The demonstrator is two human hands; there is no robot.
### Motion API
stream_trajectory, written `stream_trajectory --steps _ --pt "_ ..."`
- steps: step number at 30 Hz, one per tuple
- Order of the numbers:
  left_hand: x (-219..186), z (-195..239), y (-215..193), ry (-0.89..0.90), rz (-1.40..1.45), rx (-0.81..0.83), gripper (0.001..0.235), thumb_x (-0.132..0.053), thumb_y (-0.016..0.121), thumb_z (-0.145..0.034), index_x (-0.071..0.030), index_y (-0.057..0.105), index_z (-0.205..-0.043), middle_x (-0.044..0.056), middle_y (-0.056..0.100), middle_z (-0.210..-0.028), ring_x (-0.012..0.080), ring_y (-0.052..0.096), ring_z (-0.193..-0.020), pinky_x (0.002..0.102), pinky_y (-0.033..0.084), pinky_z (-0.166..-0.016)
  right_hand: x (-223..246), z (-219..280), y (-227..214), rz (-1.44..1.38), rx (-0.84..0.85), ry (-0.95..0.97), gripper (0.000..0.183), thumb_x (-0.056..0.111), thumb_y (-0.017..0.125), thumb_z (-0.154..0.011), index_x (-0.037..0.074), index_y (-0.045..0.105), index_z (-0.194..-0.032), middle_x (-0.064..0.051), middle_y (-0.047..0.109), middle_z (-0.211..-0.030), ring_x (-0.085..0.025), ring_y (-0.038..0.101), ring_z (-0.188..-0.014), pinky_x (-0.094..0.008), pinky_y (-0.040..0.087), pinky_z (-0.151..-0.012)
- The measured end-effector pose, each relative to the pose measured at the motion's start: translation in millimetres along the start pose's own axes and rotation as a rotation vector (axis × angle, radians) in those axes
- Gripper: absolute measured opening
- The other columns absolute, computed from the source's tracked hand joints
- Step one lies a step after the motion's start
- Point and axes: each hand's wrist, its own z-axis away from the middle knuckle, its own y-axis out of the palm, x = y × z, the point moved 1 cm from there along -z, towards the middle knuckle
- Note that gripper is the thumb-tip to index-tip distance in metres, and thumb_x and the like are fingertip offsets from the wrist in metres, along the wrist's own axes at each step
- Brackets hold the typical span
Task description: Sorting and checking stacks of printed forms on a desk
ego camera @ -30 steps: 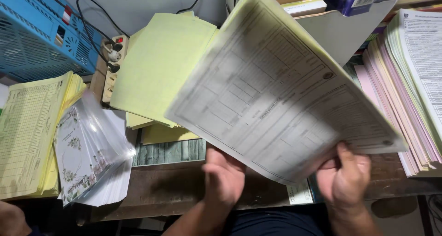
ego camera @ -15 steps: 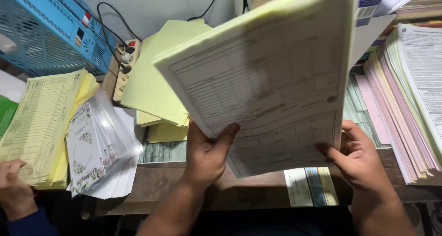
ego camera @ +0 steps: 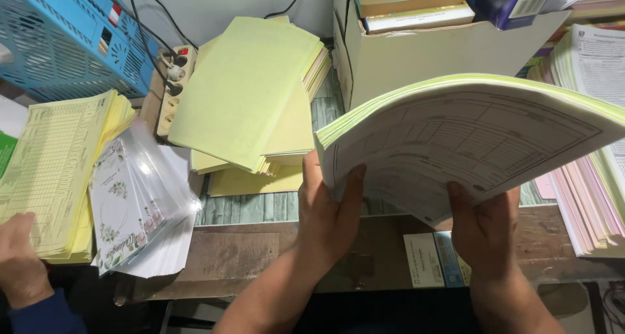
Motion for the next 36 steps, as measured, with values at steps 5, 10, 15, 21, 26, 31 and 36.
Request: stream_trajectory --steps 5,10,15,21,26,31,36 --pt "9.4 -1.0 1.9 -0.025 -0.131 0.000 0.040 -0.030 0.059 -0.097 -0.006 0.054 -0.129 0.017 0.046 -0.122 0.0370 0.064 -0.106 0.046 0.057 -0.082 13.7 -4.3 5.4 -0.060 -0.045 0.214 0.027 0.005 0.055 -0.104 -0.007 0.051 -0.128 -0.020 0.047 -0.134 -0.034 0.053 -0.127 -0.044 0.048 -0.109" --pt "5.3 -11.9 -8.9 -0.255 -0.060 0.282 0.031 -0.018 0.050 -0.099 -0.006 0.047 -0.128 0.014 0.063 -0.116 0.0273 0.067 -0.093 0.039 0.052 -0.073 -8.7 -11.5 5.1 -0.111 -0.075 0.180 0.024 0.003 0.053 -0.105 -0.003 0.052 -0.128 -0.015 0.059 -0.121 -0.031 0.059 -0.119 -0.042 0.049 -0.105" --pt "22.0 -0.2 -27.8 -0.409 -0.067 0.414 0.016 -0.015 0.061 -0.095 -0.014 0.058 -0.110 0.002 0.072 -0.093 0.0140 0.065 -0.083 0.028 0.050 -0.076 -9.4 -1.0 3.3 -0.253 -0.355 0.614 0.020 0.020 0.064 -0.101 0.013 0.056 -0.118 -0.005 0.065 -0.109 -0.011 0.044 -0.033 -0.022 0.031 -0.021" --pt "61.2 36.5 -5.9 -0.287 0.658 0.183 0.039 -0.007 0.078 -0.086 -0.003 0.058 -0.119 0.010 0.071 -0.100 0.0203 0.067 -0.093 0.029 0.054 -0.079 -4.8 3.6 13.9 -0.595 -0.332 0.111 0.062 -0.005 0.036 -0.107 0.019 0.030 -0.163 -0.012 0.030 -0.170 -0.037 0.027 -0.162 -0.058 0.023 -0.145" --pt "72.6 38.5 13.0 -0.151 0.568 -0.099 0.033 -0.016 0.073 -0.096 -0.003 0.064 -0.125 0.013 0.072 -0.123 0.0253 0.068 -0.117 0.038 0.052 -0.109 -34.5 31.0 13.8 -0.794 -0.650 0.626 0.040 0.014 0.072 -0.088 0.010 0.068 -0.127 -0.007 0.071 -0.129 -0.026 0.069 -0.128 -0.045 0.057 -0.122" --pt "56.2 30.4 -27.0 -0.111 0.413 -0.082 0.030 -0.006 0.069 -0.095 0.000 0.062 -0.123 0.016 0.072 -0.119 0.0275 0.070 -0.114 0.038 0.056 -0.104 -77.6 42.8 -51.9 -0.324 -0.386 0.579 0.047 0.015 0.058 -0.102 0.014 0.051 -0.148 -0.004 0.056 -0.138 -0.023 0.058 -0.129 -0.037 0.055 -0.106" --pt "66.3 40.0 -49.2 -0.438 -0.038 -0.189 0.072 -0.016 0.087 -0.084 -0.019 0.019 -0.063 -0.007 0.020 -0.062 0.0047 0.028 -0.055 0.030 0.021 -0.048 -15.6 18.0 -67.9 -0.016 -0.139 0.888 0.011 0.003 0.044 -0.097 0.008 0.036 -0.101 0.000 0.016 -0.045 -0.007 0.012 -0.036 -0.029 0.006 -0.039"
